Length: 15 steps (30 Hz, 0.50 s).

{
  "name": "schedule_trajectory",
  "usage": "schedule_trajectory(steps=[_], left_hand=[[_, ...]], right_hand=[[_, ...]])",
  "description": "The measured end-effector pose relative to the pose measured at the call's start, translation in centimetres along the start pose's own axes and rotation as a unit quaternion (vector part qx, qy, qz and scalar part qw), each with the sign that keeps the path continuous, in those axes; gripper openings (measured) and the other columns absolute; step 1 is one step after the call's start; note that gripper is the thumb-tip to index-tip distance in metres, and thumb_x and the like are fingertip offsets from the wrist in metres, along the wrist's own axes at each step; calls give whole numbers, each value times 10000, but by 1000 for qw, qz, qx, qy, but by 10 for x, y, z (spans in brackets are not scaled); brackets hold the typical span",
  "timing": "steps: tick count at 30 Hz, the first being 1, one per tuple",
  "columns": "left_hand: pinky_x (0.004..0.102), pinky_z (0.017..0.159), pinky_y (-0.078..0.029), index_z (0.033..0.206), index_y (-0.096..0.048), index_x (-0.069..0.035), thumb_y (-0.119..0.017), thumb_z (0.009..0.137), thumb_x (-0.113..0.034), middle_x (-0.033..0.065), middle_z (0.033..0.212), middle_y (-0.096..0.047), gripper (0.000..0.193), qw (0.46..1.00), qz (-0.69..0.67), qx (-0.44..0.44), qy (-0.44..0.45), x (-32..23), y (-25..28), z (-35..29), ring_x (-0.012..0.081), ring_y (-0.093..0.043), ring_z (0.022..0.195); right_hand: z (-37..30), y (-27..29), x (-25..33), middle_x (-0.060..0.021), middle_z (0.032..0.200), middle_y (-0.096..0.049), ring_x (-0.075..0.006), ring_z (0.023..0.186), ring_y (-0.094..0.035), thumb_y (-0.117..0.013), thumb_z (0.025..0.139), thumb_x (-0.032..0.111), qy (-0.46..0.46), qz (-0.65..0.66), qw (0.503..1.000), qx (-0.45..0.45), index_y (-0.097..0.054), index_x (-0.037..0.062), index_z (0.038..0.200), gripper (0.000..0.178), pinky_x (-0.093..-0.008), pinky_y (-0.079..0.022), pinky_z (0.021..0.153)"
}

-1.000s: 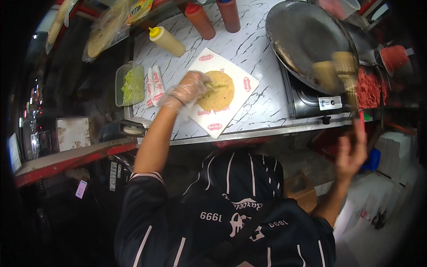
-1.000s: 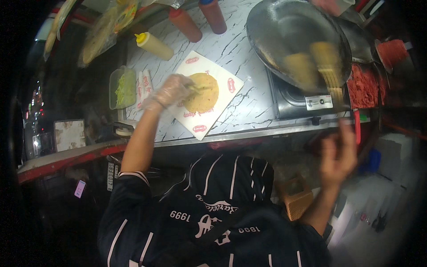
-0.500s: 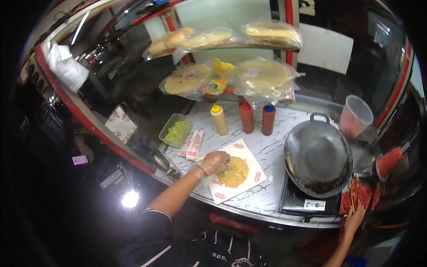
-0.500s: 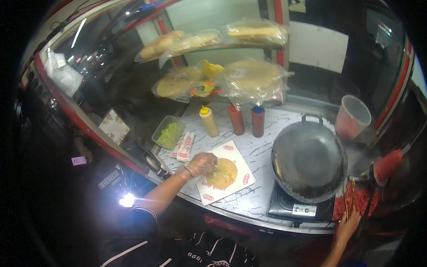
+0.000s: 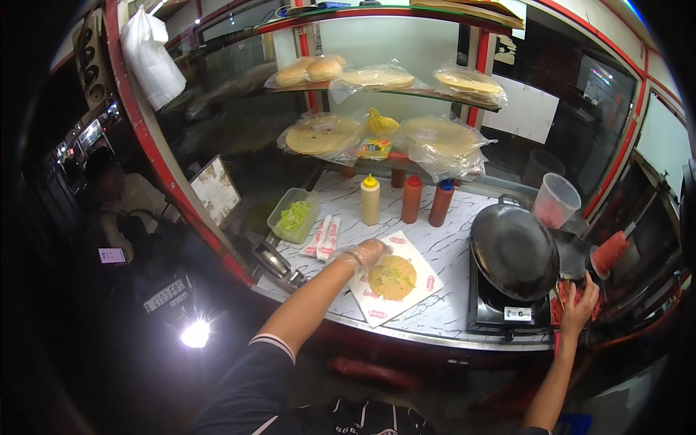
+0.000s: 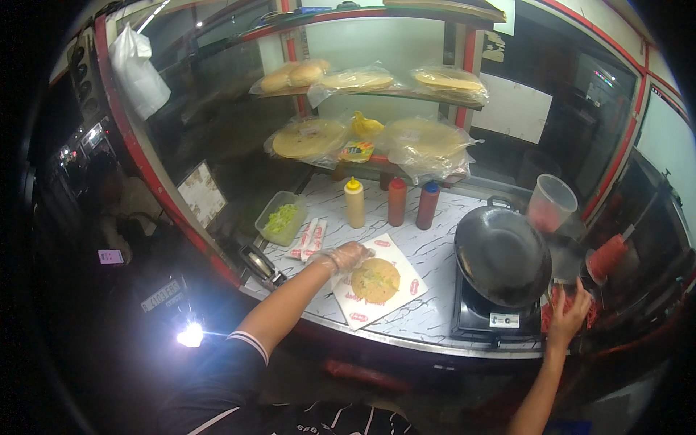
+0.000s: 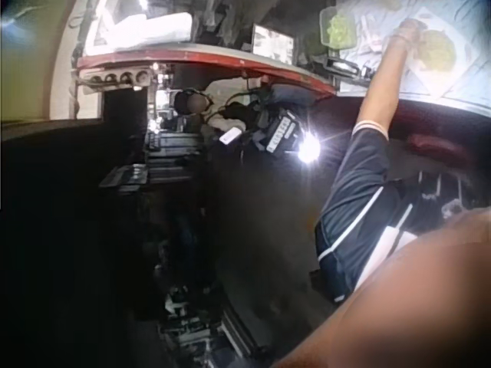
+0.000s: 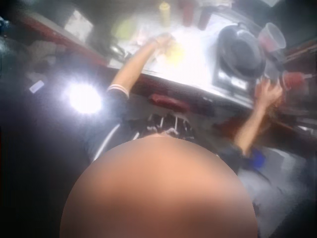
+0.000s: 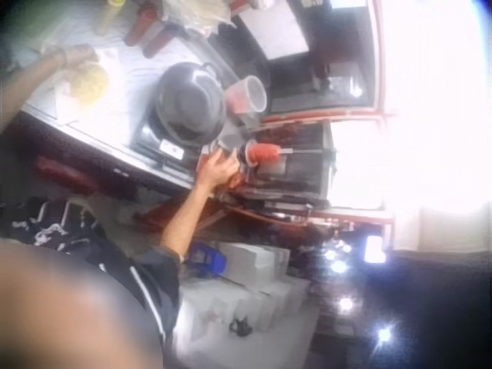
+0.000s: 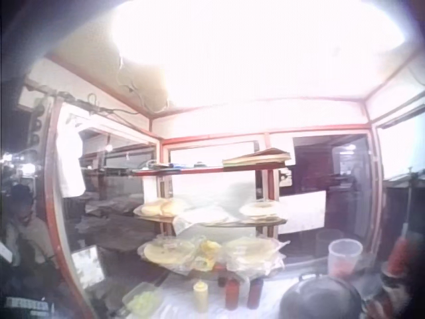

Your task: The person assembles two tacos at a street food stall. They place tortillas on paper, add shredded lettuce and cooked meat, then drizzle red and white sauces before folding the paper to wrap each taco.

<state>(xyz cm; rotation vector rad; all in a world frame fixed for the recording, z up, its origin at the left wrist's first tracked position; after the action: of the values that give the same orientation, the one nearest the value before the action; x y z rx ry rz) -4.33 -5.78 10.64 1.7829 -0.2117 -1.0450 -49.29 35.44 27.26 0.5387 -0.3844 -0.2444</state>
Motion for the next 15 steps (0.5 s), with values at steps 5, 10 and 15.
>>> schedule_trajectory(steps=[5, 10, 15], left_hand=[[397, 1005, -583, 1317, -735, -52, -741, 964, -164, 194, 1203, -781, 370, 991, -21, -120, -52, -2, 18, -15, 308, -753, 1061], [385, 1155, -477, 1421, -685, -46, -704, 1052, -280, 135, 1400, -715, 438, 965, -150, -170, -130, 1, 28, -47, 270, -660, 1286], [359, 1063, -543, 1398, -668, 30, -754, 1029, -238, 180, 1382, -711, 464, 932, -258, -244, -79, -6, 31, -114, 244, -701, 1207]], right_hand=[[-121, -15, 163, -154, 1020, -719, -286, 907, -708, -673, 918, -2, 36, 251, 964, 81, -747, 17, 1169, 263, -383, -569, 814], [-386, -88, 141, -100, 779, -722, -166, 589, -661, -695, 976, 156, -462, 230, 738, 434, -736, 39, 961, 125, -351, -579, 648], [-438, -163, 68, -118, 1240, -623, -332, 1299, -585, -643, 1005, 243, -674, 548, 484, 105, -585, 102, 1299, 331, -595, -472, 1145]])
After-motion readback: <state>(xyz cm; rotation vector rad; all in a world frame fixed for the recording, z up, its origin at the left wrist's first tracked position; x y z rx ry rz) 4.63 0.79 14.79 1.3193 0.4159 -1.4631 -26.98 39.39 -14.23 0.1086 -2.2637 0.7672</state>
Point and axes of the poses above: each hand's wrist, its own z-axis towards the middle knuckle, its own y-axis out of the back of the hand, x = y × z, the point moved 4 cm from there along z, towards the middle knuckle
